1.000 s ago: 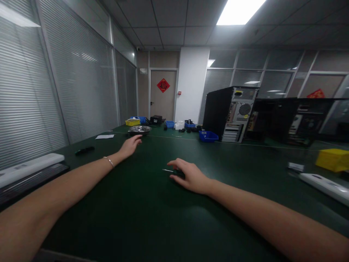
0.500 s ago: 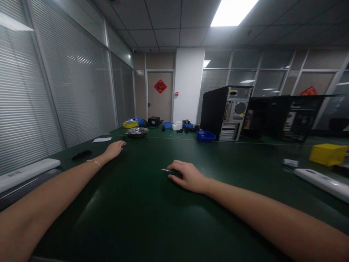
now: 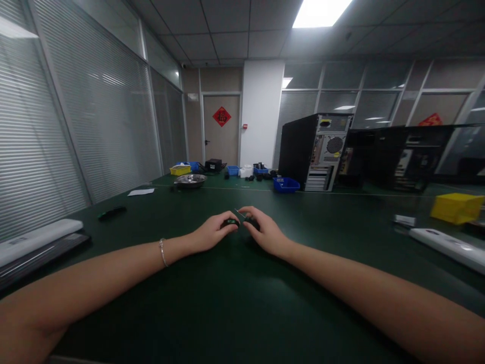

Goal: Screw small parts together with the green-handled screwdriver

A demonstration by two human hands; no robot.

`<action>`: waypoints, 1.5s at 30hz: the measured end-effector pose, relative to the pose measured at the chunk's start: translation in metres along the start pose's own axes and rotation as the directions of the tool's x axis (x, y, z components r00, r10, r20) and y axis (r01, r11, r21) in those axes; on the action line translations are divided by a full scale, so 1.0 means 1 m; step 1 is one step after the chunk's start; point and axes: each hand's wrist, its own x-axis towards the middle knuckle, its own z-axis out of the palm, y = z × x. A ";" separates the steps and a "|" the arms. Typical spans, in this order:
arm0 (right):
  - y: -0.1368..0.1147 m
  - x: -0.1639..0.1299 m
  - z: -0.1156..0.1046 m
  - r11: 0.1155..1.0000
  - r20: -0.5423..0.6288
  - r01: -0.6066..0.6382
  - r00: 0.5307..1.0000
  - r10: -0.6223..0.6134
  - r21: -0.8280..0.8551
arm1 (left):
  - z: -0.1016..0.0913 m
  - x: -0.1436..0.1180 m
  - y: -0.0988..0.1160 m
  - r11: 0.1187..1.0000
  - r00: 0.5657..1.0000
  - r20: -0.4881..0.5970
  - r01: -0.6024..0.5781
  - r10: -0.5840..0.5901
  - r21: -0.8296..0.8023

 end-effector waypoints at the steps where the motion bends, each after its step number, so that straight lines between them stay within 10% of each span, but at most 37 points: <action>1: 0.000 0.000 0.000 1.000 0.005 0.017 1.000 -0.017 -0.003 | -0.001 0.001 -0.003 1.000 0.999 -0.035 -0.002 0.002 -0.002; 15: -0.014 -0.002 -0.005 0.997 0.047 0.025 0.999 -0.022 -0.074 | -0.008 0.005 -0.012 0.991 0.973 -0.227 0.005 -0.034 -0.131; 45: -0.011 -0.003 -0.004 0.993 0.056 0.060 0.997 -0.055 -0.100 | -0.007 0.003 -0.013 0.959 0.993 -0.098 0.036 -0.067 -0.281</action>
